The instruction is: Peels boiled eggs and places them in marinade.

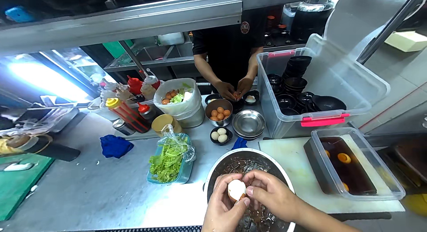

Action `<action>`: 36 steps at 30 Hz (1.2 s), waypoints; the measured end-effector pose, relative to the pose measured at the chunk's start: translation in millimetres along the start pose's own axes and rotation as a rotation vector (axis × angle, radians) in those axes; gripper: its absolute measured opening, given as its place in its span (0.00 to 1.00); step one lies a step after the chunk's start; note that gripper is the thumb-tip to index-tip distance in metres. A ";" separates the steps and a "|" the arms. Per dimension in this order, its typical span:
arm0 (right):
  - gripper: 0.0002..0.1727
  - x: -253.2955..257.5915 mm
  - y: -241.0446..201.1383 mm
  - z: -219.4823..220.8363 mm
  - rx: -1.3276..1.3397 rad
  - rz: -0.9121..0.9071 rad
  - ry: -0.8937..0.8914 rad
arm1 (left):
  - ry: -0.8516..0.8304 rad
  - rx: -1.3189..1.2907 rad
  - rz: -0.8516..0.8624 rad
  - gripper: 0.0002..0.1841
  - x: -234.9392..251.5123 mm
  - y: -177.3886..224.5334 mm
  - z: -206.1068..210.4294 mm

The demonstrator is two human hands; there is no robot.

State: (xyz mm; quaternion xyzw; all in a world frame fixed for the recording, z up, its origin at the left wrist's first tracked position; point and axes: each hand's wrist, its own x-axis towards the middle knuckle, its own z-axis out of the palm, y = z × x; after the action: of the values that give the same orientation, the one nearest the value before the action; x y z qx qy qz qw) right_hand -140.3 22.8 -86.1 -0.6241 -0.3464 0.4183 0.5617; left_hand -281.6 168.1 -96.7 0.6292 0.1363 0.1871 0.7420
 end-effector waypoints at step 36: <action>0.12 0.6 1.8 -1.3 -0.060 -0.061 0.047 | 0.014 0.531 0.107 0.32 -3.1 7.2 9.2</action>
State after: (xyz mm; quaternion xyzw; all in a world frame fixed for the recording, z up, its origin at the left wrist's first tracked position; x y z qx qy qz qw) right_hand -139.0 22.6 -87.9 -0.6395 -0.3641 0.3756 0.5633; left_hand -281.1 159.6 -88.2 0.8066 0.1522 0.1883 0.5392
